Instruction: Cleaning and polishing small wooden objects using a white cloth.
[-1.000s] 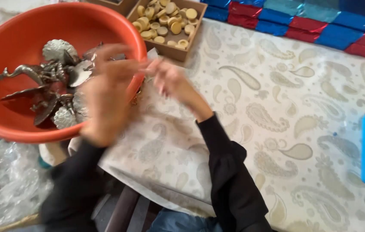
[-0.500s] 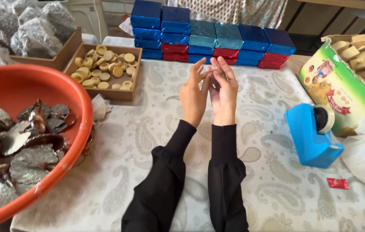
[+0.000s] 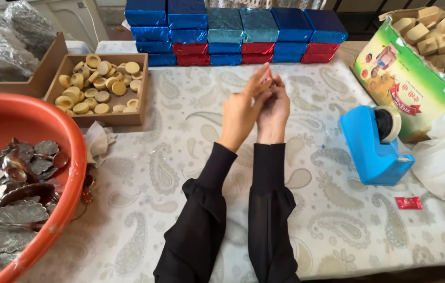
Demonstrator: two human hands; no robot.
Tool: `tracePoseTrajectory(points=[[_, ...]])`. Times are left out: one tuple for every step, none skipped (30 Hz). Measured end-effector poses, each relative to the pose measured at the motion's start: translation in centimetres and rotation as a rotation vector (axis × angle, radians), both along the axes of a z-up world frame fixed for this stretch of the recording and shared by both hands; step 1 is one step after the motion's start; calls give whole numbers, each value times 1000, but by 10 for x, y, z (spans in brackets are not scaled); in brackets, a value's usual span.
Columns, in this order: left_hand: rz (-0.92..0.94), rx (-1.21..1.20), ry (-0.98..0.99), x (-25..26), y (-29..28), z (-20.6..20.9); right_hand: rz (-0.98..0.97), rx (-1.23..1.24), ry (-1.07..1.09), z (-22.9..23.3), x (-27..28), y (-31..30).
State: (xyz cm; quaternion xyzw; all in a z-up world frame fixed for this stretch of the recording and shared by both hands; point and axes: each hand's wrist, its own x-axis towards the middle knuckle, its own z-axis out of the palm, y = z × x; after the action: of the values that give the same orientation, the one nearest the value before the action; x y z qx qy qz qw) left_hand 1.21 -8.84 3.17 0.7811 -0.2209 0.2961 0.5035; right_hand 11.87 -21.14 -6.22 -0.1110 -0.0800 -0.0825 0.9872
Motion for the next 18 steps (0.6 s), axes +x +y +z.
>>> tracePoseTrajectory(points=[[4,2,-2,-2,3,4,4,2,-2,8,-3,7],[76,-18,9,-3,6,9,68,-5,-20,17,-7,13],[149,-35,24,-6,10,12,133,-11,-34,23,-12,21],[154,-31,26,-6,12,14,139,-7,-32,39,-26,29],[196,-44,-23,-7,14,15,140,-59,19,55,-41,37],[237,-56,-73,-7,17,17,141,-112,69,71,-55,44],[239,-57,-74,-1,16,12,144,-112,68,63,-49,43],[289,26,-166,5,15,6,217,-51,-57,56,-42,41],[334,109,-257,11,14,1,286,9,-180,48,-36,39],[334,108,-257,14,13,-2,286,9,-180,43,-35,34],[323,179,-303,17,13,-5,296,31,-155,39,-32,30],[311,250,-349,20,12,-7,305,53,-129,36,-29,25],[309,249,-352,22,11,-11,304,53,-131,44,-35,24],[202,220,-274,24,10,-16,243,7,-80,52,-40,23],[95,192,-194,26,8,-21,183,-38,-28,59,-46,22],[93,191,-195,22,6,-18,181,-38,-28,55,-43,16],[38,143,-122,17,4,-16,178,-100,-87,49,-41,12],[-17,94,-50,11,3,-14,175,-162,-146,43,-39,7]])
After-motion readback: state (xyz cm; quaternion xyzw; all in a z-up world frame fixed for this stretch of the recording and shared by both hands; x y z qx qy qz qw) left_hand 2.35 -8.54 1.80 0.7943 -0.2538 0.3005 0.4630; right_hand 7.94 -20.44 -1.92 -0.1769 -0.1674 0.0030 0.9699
